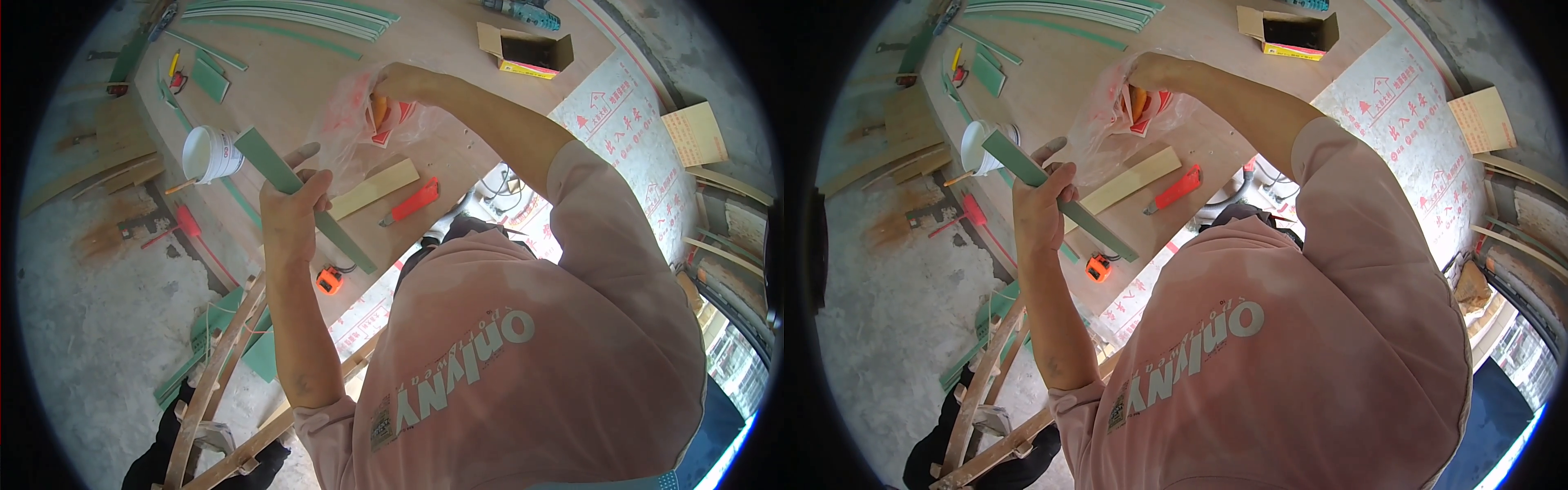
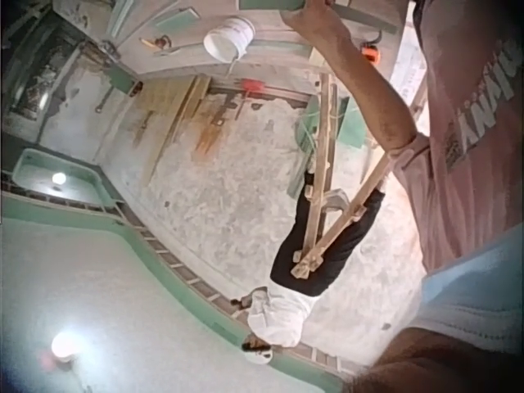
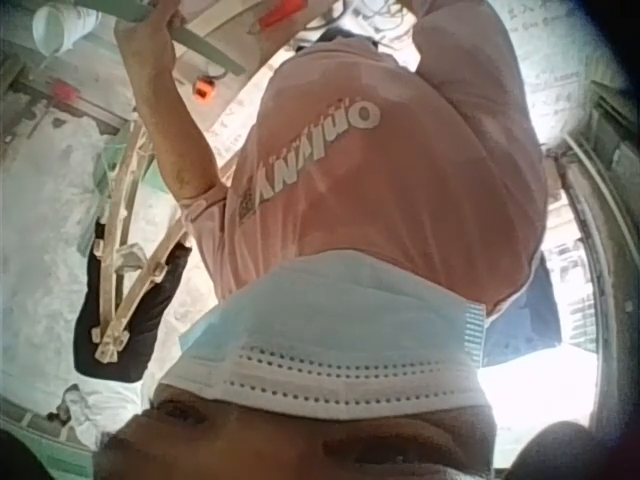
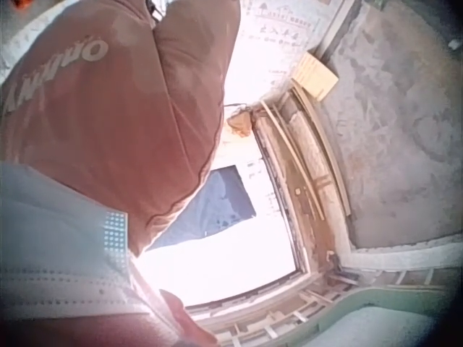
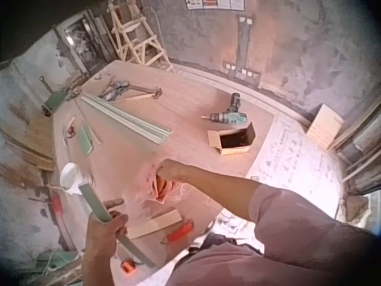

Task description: Measure, cut, apply adhesive to, and nail trim pieces to the edges of wall panels using hand tools and a pneumatic nail gun.

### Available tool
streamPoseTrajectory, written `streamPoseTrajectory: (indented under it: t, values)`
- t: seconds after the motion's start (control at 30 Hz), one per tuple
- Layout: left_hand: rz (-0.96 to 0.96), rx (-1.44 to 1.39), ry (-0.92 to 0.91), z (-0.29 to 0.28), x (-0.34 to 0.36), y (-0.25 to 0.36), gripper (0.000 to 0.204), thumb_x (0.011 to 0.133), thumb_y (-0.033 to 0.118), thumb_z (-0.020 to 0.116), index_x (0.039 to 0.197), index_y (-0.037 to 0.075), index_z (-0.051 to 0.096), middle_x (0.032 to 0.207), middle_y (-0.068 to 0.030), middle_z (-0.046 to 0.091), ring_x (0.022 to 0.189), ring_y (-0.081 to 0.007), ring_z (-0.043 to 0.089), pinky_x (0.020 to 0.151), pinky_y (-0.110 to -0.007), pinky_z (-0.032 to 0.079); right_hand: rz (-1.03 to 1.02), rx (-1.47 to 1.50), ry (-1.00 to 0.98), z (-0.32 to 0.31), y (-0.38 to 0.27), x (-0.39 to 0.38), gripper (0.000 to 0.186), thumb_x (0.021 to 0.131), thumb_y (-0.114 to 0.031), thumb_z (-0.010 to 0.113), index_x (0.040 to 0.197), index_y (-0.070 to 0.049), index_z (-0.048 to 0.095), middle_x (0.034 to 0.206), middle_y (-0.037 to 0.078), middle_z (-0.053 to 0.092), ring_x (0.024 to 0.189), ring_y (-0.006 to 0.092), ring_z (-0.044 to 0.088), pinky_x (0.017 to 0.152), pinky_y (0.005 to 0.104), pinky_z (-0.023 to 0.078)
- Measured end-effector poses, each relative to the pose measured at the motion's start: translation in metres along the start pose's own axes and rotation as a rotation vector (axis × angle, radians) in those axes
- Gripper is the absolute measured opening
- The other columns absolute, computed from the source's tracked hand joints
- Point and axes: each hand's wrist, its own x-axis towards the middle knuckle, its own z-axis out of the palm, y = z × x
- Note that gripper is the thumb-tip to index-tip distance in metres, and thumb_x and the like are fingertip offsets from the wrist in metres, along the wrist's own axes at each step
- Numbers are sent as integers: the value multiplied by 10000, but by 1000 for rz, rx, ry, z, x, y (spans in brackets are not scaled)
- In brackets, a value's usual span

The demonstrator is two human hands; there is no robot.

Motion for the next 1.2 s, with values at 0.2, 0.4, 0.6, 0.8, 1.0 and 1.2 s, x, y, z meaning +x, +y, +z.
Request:
streamPoseTrajectory:
  t: [0.2, 0.4, 0.6, 0.8, 1.0, 1.2]
  values:
    - [6, 32, -21, 1, -3, -3, 549, 771, 53, 666, 1273, -130, 540, 666, -12, 532, 578, -111, 483, 586, -264, 407, -88, -436, 101, -9, -16, -35, 236, 841, -209, 577, 870, -30, 729, 884, 168, 715, 813, 325, 665, 754, 394, 521]
    - [-105, 80, -119, 1, -8, -16, 583, 807, 5, 663, 1349, -120, 488, 698, -9, 518, 580, -109, 486, 580, -269, 418, -251, -595, 371, -22, -46, -169, 324, 902, -303, 612, 795, -4, 547, 728, 177, 588, 719, 351, 593, 675, 443, 443]
    - [-162, 36, -301, 23, -1, -15, 474, 802, 42, 674, 1236, -122, 580, 700, -10, 529, 583, -116, 490, 575, -272, 411, 118, -661, 610, -61, 133, -165, 596, 809, -280, 780, 1338, -175, 528, 1173, 136, 628, 1062, 336, 626, 867, 458, 516]
    - [-128, -47, -453, 67, 13, 2, 363, 798, 56, 679, 1124, -94, 623, 704, -11, 542, 593, -107, 497, 562, -263, 397, -61, -480, 532, 25, 127, -96, 1112, 673, -275, 873, 1575, -237, 223, 1571, 144, 236, 1426, 385, 227, 1130, 489, 342]
    - [15, 26, -478, 101, 20, -5, 273, 799, 97, 675, 1018, -63, 642, 685, -7, 548, 581, -93, 499, 554, -258, 414, -802, -247, 551, 72, 98, -42, 809, 714, -273, 817, 1422, -153, 444, 1486, 189, 401, 1403, 365, 351, 1030, 479, 435]
    - [171, 231, -411, 108, 15, -8, 291, 789, 143, 677, 1014, -39, 647, 700, -36, 581, 626, -130, 554, 602, -284, 461, -596, -3, 521, 61, 78, -21, 646, 746, -254, 781, 1313, -133, 496, 1348, 191, 512, 1278, 362, 476, 971, 453, 474]
